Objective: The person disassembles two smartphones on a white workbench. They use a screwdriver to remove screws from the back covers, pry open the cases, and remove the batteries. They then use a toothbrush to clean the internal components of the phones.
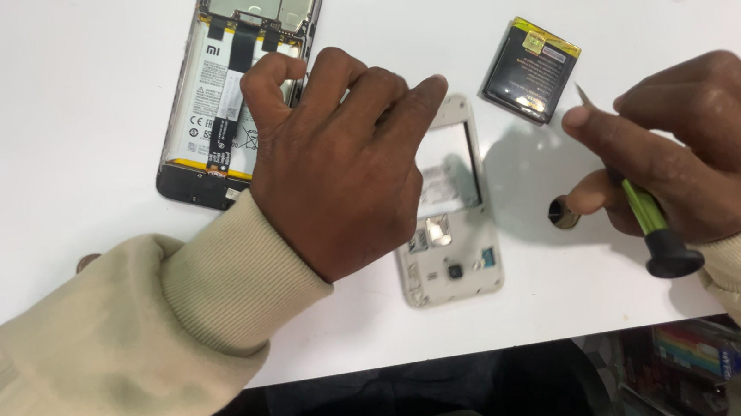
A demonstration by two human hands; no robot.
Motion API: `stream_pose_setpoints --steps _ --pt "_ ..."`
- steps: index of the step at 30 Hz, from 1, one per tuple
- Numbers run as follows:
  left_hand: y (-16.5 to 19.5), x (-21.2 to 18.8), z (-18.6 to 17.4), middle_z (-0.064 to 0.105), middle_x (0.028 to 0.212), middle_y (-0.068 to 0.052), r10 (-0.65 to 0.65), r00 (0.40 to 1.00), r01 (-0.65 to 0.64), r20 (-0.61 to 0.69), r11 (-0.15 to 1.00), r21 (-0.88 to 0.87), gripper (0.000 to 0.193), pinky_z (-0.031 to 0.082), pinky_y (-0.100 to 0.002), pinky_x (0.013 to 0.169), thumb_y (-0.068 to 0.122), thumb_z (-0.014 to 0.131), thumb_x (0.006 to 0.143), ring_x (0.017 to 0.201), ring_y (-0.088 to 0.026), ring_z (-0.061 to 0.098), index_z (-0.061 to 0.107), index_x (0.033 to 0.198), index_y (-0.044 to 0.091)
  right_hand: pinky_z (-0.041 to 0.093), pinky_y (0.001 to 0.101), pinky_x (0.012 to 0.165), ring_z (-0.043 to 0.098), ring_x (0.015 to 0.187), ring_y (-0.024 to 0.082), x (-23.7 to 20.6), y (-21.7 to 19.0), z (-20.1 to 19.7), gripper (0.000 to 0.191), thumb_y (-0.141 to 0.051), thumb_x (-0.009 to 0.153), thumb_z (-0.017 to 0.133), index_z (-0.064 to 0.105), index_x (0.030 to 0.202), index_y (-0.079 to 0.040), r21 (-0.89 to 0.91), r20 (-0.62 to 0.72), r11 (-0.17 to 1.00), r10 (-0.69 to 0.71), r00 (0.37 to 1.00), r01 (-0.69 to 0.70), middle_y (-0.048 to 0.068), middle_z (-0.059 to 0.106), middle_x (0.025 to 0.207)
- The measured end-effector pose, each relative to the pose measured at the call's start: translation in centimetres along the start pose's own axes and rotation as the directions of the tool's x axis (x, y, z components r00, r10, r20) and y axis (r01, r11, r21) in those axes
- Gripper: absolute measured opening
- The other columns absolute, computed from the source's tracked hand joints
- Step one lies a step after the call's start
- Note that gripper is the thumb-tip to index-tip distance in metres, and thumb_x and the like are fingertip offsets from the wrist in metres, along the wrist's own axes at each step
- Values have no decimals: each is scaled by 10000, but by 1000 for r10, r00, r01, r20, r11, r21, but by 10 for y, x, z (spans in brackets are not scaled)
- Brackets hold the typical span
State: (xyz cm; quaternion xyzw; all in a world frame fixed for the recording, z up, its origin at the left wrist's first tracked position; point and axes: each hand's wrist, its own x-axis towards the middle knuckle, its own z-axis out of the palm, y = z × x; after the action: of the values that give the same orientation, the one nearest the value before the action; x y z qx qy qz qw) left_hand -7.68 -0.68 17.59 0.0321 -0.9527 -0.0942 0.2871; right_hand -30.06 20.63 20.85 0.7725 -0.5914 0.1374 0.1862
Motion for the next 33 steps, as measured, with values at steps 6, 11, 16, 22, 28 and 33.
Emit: stream_pose_setpoints --steps 6,11,16,22,28,33 --pt "-1 -1 0 654 1025 2 16 1000 -16 -1 999 36 323 288 -521 981 8 674 914 1036 -208 545 737 1230 31 481 320 512 645 740 209 6 -3 4 384 -409 913 773 729 1139 -102 17 -5 1000 3 1000 -3 62 637 831" --pt "1 4 -6 620 1084 -40 10 999 -9 -45 1000 13 383 302 -493 956 8 679 904 1054 -232 534 698 1286 20 471 305 493 654 733 200 7 -4 3 386 -418 891 782 729 1114 -108 14 -32 1000 -11 999 11 51 635 815" --pt "2 9 -10 596 1109 -84 25 995 -35 -98 995 -97 430 416 -406 879 -39 678 914 977 -174 570 648 1343 -15 507 314 520 671 749 218 5 -5 1 436 -435 834 790 723 1111 -105 67 -3 998 15 1000 -14 59 654 837" --pt "1 7 -16 517 1295 -111 -160 979 105 -124 924 -368 448 599 -202 833 -81 568 1111 978 -100 607 468 1525 56 551 335 525 684 684 214 8 -4 2 380 -346 842 815 727 1118 -99 164 39 986 -33 999 26 48 642 803" --pt "0 8 -19 537 1359 -125 -250 951 114 -182 829 -547 366 614 -213 835 57 611 1181 1022 -117 653 427 1497 74 609 326 582 687 685 181 18 -14 5 365 -343 894 797 696 1126 -79 171 -143 947 -248 958 271 106 658 910" --pt "1 13 -19 602 1375 -125 -262 954 110 -146 759 -642 376 638 -208 884 85 627 1181 1128 -124 723 419 1493 71 653 351 639 699 717 194 18 -22 1 309 -304 955 773 658 1090 -51 128 -162 929 -326 931 348 111 659 942"
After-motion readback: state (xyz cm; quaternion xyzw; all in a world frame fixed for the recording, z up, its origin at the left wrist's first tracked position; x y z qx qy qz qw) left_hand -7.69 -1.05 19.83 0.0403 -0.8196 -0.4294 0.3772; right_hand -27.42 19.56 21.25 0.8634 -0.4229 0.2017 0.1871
